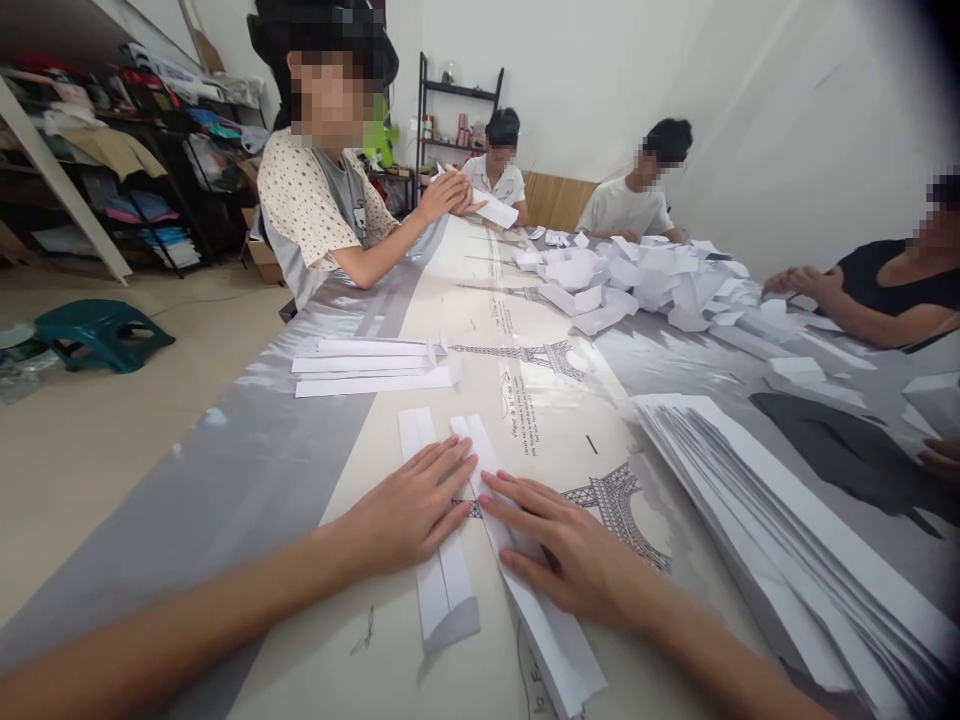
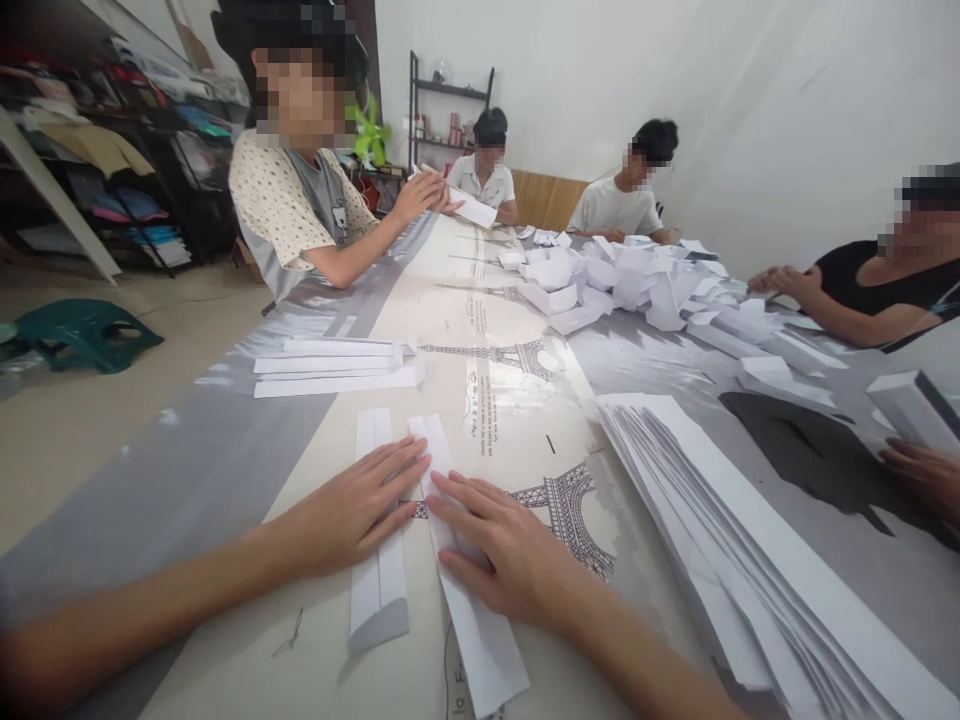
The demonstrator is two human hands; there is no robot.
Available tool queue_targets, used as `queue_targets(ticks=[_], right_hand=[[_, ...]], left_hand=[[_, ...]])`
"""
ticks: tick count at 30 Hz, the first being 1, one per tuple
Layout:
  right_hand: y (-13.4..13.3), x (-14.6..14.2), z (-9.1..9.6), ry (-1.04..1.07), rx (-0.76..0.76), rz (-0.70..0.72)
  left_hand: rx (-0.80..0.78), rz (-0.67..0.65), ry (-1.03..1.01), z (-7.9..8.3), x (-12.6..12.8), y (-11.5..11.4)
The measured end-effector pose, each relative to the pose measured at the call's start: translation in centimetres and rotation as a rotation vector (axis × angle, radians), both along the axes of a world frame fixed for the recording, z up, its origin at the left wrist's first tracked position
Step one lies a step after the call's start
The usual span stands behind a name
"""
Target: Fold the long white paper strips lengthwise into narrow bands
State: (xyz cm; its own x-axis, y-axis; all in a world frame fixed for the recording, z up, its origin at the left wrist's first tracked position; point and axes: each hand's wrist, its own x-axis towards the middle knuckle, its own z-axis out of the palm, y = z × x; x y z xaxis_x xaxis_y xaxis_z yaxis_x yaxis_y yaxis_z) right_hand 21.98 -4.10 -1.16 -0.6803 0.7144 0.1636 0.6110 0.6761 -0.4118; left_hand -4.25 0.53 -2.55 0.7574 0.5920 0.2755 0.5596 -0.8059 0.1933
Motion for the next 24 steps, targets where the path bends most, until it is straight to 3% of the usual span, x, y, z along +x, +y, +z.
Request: queue_targets(ticks=[24], right_hand=[[0.14, 0.26, 0.52, -0.013, -0.113, -0.016]], left_hand=[[0.056, 0.024, 0.033, 0.49, 0.5, -0.23]])
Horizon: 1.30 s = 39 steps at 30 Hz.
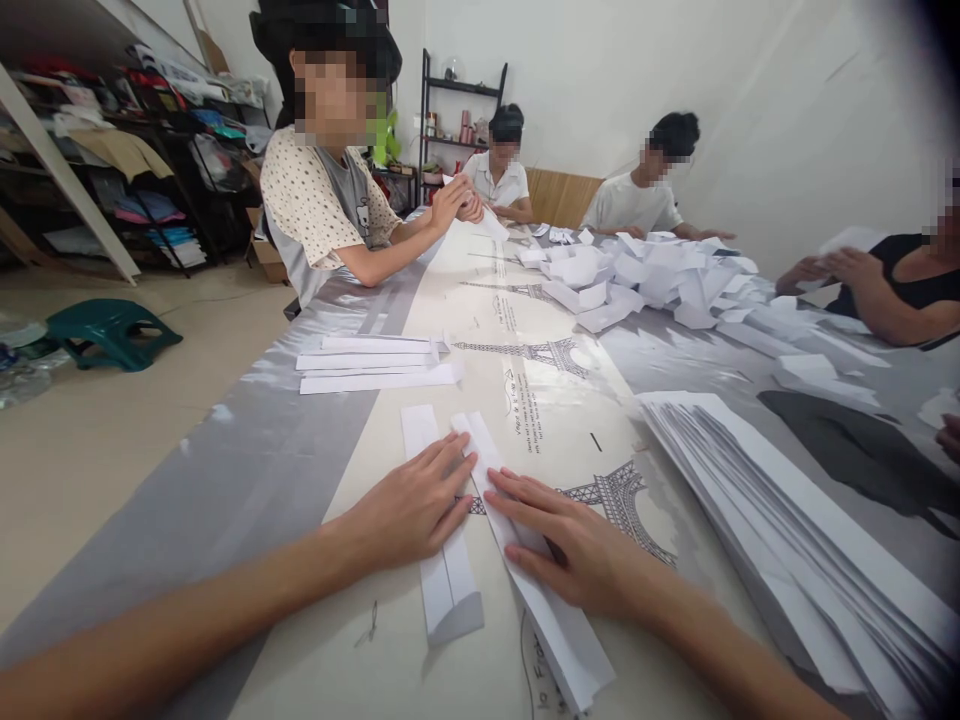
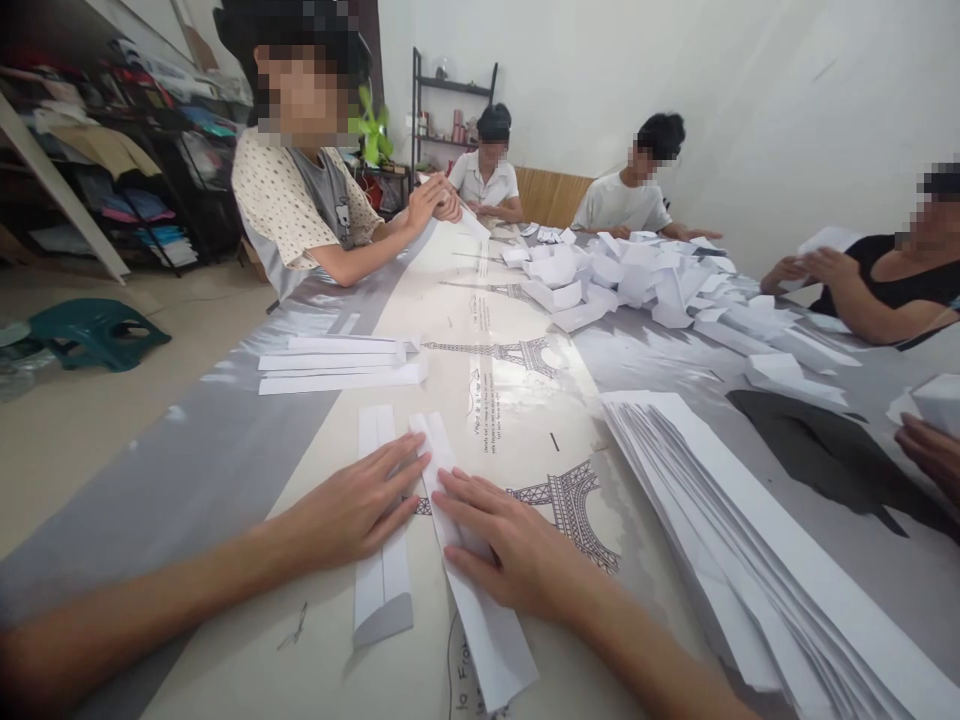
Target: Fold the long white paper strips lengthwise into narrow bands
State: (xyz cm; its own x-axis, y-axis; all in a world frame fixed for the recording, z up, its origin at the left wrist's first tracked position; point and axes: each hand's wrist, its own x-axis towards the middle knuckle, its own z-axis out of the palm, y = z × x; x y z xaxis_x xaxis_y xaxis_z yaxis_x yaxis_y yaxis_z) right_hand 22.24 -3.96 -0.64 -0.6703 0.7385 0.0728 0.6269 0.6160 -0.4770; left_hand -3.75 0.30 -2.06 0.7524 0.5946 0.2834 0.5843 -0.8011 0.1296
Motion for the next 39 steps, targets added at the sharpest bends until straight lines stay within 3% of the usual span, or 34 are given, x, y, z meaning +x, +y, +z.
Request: queue_targets(ticks=[8, 32, 39], right_hand=[[0.1, 0.0, 0.4, -0.068, -0.054, 0.007], [0.2, 0.3, 0.0, -0.068, 0.023, 0.038], [-0.5, -0.6, -0.4, 0.024, 0.107, 0.057]], left_hand=[[-0.002, 0.014, 0.036, 0.2, 0.2, 0.0], [0.012, 0.039, 0.166, 0.2, 0.5, 0.8], [0.024, 0.017, 0.081, 0.6, 0.3, 1.8]])
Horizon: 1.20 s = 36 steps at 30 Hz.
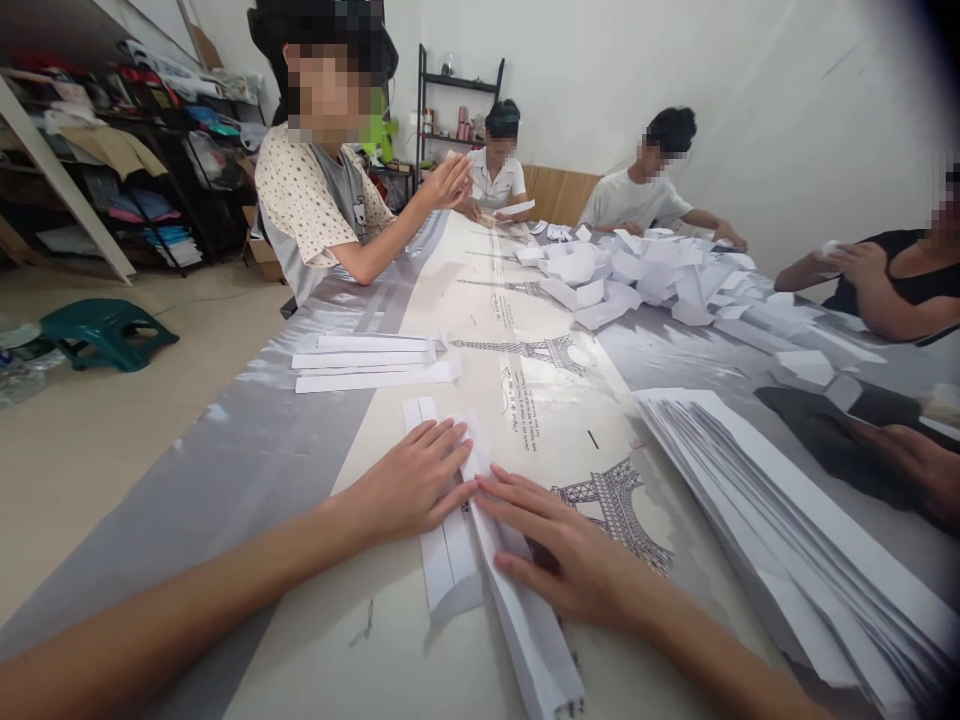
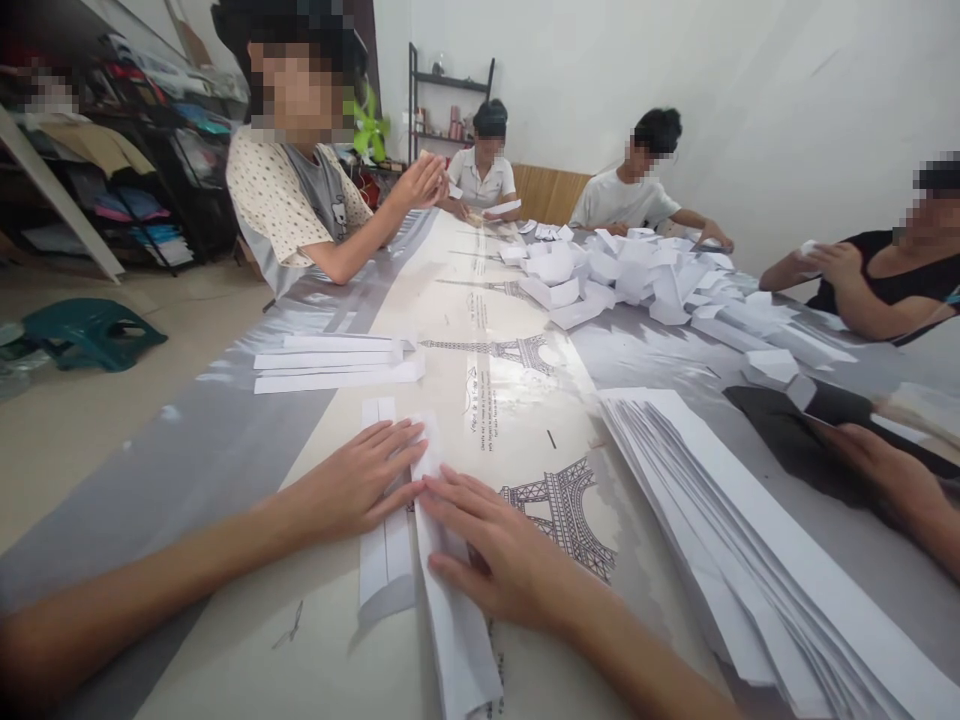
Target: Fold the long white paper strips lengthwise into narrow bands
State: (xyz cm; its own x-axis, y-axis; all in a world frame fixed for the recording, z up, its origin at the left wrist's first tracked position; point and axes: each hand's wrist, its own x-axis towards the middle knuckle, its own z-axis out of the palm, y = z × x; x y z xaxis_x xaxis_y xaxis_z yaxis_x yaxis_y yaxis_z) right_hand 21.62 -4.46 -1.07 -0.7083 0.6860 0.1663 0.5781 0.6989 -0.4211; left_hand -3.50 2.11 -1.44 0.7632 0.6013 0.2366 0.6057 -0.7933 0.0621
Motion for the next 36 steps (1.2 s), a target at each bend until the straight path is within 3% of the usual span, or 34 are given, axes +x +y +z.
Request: queue_targets(ticks=[7, 15, 24, 36], right_hand=[[-1.0, -0.5, 0.8, 0.024, 0.146, 0.043], [-0.9, 0.1, 0.6, -0.022, 0.222, 0.257], [-1.0, 0.0, 0.2, -0.084, 0.258, 0.288], [-1.1, 0.0, -0.4, 0.0, 0.278, 0.28]], left_hand=[[-0.026, -0.031, -0.035, -0.5, -1.0, 1.2], [-0.042, 0.0, -0.022, -0.8, -0.9, 1.0], [-0.032, 0.04, -0.029, -0.7, -0.3, 0.5], [-0.037, 0.045, -0.056, -0.8, -0.2, 0.5]])
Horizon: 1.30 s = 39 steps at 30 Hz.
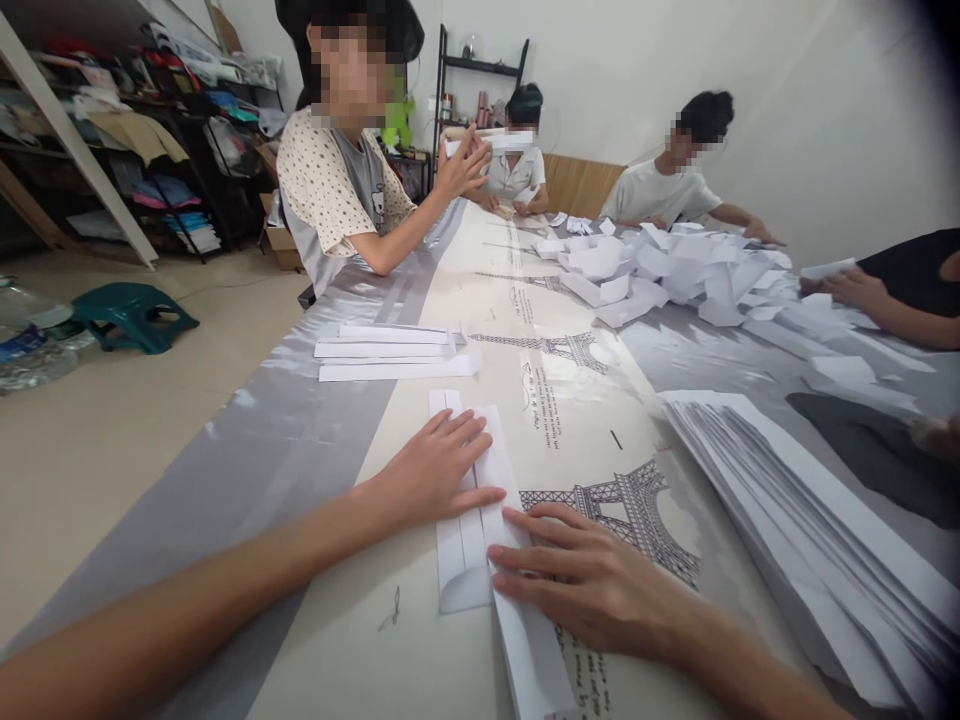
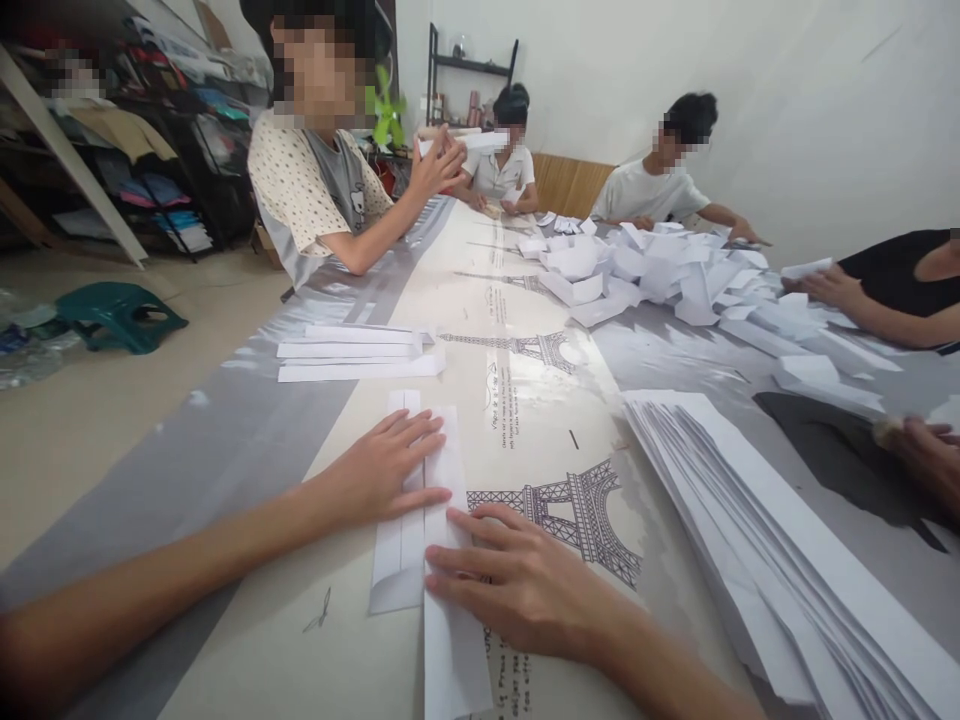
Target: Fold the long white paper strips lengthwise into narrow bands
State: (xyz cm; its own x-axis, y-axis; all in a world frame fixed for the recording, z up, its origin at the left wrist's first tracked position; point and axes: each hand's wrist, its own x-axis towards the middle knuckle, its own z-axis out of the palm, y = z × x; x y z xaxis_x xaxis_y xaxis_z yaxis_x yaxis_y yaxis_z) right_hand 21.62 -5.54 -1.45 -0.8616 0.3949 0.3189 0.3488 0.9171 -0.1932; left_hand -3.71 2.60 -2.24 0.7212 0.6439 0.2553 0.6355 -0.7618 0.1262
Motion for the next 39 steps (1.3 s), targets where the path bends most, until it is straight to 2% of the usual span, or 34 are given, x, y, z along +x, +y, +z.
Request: queue_targets(ticks=[21, 24, 31, 39], right_hand=[[-0.6, 0.1, -0.4, 0.061, 0.012, -0.024], [-0.7, 0.1, 0.2, 0.016, 0.03, -0.008], [-1.3, -0.6, 3.3, -0.129, 0.155, 0.163], [-1.3, -0.6, 2.5, -0.1, 0.193, 0.19]], left_hand=[[-0.012, -0.006, -0.016, -0.1, -0.1, 0.1], [-0.01, -0.013, -0.035, 0.0, -0.1, 0.0], [0.009, -0.017, -0.03, -0.3, -0.1, 0.1], [-0.015, -0.012, -0.018, -0.1, 0.0, 0.0]])
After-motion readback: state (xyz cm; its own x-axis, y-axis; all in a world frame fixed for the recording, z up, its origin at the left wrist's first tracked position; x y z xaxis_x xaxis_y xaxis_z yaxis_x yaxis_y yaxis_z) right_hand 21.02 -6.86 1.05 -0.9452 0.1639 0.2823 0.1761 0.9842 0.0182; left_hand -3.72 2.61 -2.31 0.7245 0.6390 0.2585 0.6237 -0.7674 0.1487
